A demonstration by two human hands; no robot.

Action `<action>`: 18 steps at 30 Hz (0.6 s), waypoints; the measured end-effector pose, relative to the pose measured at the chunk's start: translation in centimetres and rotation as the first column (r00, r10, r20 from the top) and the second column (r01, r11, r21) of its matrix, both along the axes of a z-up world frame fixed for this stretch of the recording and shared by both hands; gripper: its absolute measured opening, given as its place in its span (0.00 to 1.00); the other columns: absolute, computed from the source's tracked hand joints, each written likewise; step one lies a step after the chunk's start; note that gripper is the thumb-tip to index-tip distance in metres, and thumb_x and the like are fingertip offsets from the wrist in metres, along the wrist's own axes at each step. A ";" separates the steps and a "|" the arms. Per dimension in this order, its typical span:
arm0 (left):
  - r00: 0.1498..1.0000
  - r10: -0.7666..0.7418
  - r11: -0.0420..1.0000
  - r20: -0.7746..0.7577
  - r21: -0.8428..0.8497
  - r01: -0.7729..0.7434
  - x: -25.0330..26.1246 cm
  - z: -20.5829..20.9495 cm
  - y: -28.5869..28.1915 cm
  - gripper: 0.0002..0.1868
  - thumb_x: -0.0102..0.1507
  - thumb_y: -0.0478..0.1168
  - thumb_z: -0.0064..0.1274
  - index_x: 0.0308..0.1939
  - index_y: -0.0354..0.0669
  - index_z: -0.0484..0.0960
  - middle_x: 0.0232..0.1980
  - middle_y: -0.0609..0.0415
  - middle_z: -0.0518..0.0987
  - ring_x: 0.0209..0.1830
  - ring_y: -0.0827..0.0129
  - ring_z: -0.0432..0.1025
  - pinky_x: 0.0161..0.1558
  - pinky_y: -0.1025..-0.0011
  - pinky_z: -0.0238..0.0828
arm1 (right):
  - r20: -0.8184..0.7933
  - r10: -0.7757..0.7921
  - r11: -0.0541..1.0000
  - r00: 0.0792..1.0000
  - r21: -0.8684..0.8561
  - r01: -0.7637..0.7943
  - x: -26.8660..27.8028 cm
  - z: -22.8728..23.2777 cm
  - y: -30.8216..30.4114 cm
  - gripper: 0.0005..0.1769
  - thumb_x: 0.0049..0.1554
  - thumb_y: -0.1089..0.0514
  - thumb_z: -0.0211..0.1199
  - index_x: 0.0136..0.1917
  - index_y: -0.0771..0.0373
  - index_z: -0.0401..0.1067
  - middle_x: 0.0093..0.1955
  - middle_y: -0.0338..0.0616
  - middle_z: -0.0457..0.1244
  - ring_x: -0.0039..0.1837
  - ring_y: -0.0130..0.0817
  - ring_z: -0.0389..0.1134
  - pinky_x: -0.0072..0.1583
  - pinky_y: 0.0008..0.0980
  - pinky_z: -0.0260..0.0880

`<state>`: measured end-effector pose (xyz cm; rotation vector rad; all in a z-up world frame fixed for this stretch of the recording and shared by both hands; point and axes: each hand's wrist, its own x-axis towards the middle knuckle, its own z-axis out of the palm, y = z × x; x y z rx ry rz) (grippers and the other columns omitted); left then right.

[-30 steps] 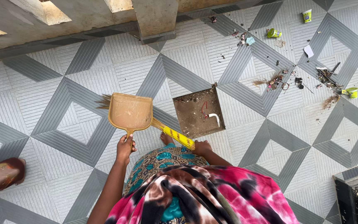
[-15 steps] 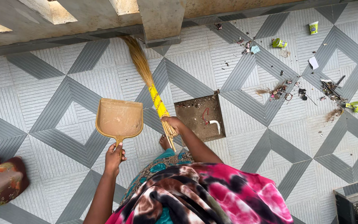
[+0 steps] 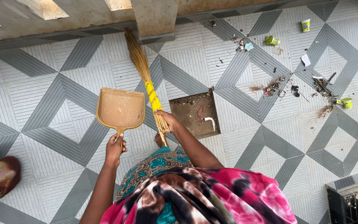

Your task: The person sweeps debris across a tiled floor using a broom, then places a dustpan inside a floor opening and sweeps the debris into the dustpan.

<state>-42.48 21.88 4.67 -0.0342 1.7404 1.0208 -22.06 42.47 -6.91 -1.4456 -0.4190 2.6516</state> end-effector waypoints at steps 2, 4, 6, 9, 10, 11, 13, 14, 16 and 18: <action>1.000 -0.017 1.000 -0.016 -0.005 0.017 -0.3 0.5 0.0 0.15 0.69 0.48 0.52 0.54 0.44 0.74 0.25 0.60 0.70 0.17 0.77 0.62 0.26 0.73 0.69 | 0.029 0.003 1.000 1.000 -0.016 -0.003 2.2 0.2 -2.6 0.24 0.58 0.44 0.65 0.53 0.67 0.69 0.36 0.46 0.65 0.31 0.34 0.70 0.33 0.35 0.75; 1.000 -0.015 1.000 -0.011 0.007 0.015 -0.4 0.2 -0.5 0.16 0.69 0.48 0.52 0.54 0.43 0.74 0.25 0.60 0.70 0.17 0.78 0.62 0.25 0.73 0.68 | 0.015 0.033 0.999 0.999 -0.039 -0.032 7.5 1.4 -6.7 0.25 0.59 0.45 0.65 0.58 0.69 0.71 0.40 0.47 0.68 0.33 0.33 0.71 0.36 0.31 0.76; 1.000 -0.006 1.000 -0.015 0.008 0.006 -0.5 -0.4 -1.3 0.16 0.69 0.48 0.52 0.54 0.42 0.73 0.25 0.60 0.71 0.17 0.77 0.62 0.25 0.73 0.68 | 0.075 0.233 0.965 0.970 0.110 -0.240 13.3 3.5 -9.9 0.28 0.56 0.41 0.63 0.57 0.65 0.72 0.39 0.46 0.68 0.36 0.36 0.70 0.38 0.34 0.73; 1.000 0.001 1.000 -0.014 0.006 -0.001 -1.0 -1.2 -1.8 0.16 0.69 0.48 0.53 0.53 0.42 0.73 0.25 0.60 0.71 0.17 0.77 0.62 0.25 0.73 0.68 | 0.406 0.505 0.682 0.762 0.352 -0.641 16.7 5.0 -12.4 0.33 0.57 0.34 0.64 0.62 0.64 0.77 0.45 0.49 0.73 0.45 0.37 0.74 0.56 0.31 0.71; 1.000 0.013 1.000 -0.013 0.004 -0.013 -1.1 -1.3 -1.9 0.16 0.69 0.48 0.52 0.53 0.42 0.73 0.25 0.60 0.71 0.17 0.77 0.62 0.25 0.73 0.68 | 0.469 0.511 0.632 0.720 0.362 -0.685 16.9 5.0 -12.9 0.36 0.53 0.36 0.67 0.61 0.66 0.75 0.48 0.53 0.73 0.49 0.42 0.75 0.57 0.37 0.73; 1.000 0.010 1.000 -0.012 0.001 -0.010 -0.9 -1.4 -2.1 0.16 0.69 0.48 0.52 0.53 0.42 0.73 0.25 0.60 0.71 0.17 0.77 0.62 0.25 0.73 0.68 | 0.532 0.515 0.577 0.672 0.365 -0.731 17.4 5.1 -13.4 0.39 0.49 0.37 0.71 0.61 0.69 0.72 0.51 0.57 0.73 0.52 0.47 0.76 0.58 0.42 0.75; 1.000 0.007 1.000 -0.018 0.000 -0.007 -0.7 -1.3 -1.6 0.15 0.69 0.48 0.52 0.54 0.43 0.74 0.25 0.60 0.71 0.17 0.77 0.62 0.25 0.73 0.68 | 0.656 0.575 0.402 0.489 0.294 -0.867 16.2 4.1 -12.4 0.40 0.50 0.35 0.70 0.64 0.67 0.71 0.54 0.59 0.71 0.55 0.50 0.74 0.61 0.44 0.71; 1.000 0.003 1.000 -0.017 0.004 -0.002 -0.5 -1.3 -1.3 0.15 0.69 0.48 0.52 0.54 0.43 0.74 0.25 0.60 0.71 0.17 0.77 0.62 0.25 0.73 0.68 | 0.758 0.589 0.209 0.281 0.193 -0.959 15.1 3.3 -11.3 0.41 0.52 0.33 0.68 0.67 0.64 0.69 0.58 0.61 0.68 0.59 0.54 0.72 0.63 0.45 0.68; 0.999 -0.027 1.000 -0.028 -0.006 0.026 0.0 -1.1 -1.0 0.16 0.69 0.48 0.52 0.53 0.42 0.74 0.25 0.60 0.71 0.17 0.78 0.63 0.25 0.73 0.69 | 0.797 0.564 0.159 0.216 0.152 -0.975 13.6 2.1 -9.9 0.40 0.50 0.38 0.66 0.69 0.62 0.65 0.59 0.57 0.69 0.61 0.52 0.73 0.62 0.47 0.72; 0.998 -0.058 0.998 -0.032 -0.003 0.058 0.7 -0.8 -0.4 0.16 0.69 0.48 0.52 0.53 0.42 0.73 0.25 0.60 0.71 0.17 0.78 0.62 0.25 0.73 0.69 | 0.818 0.533 0.194 0.215 0.130 -0.972 14.5 1.7 -8.9 0.38 0.51 0.38 0.65 0.67 0.61 0.68 0.61 0.55 0.69 0.62 0.50 0.72 0.63 0.46 0.72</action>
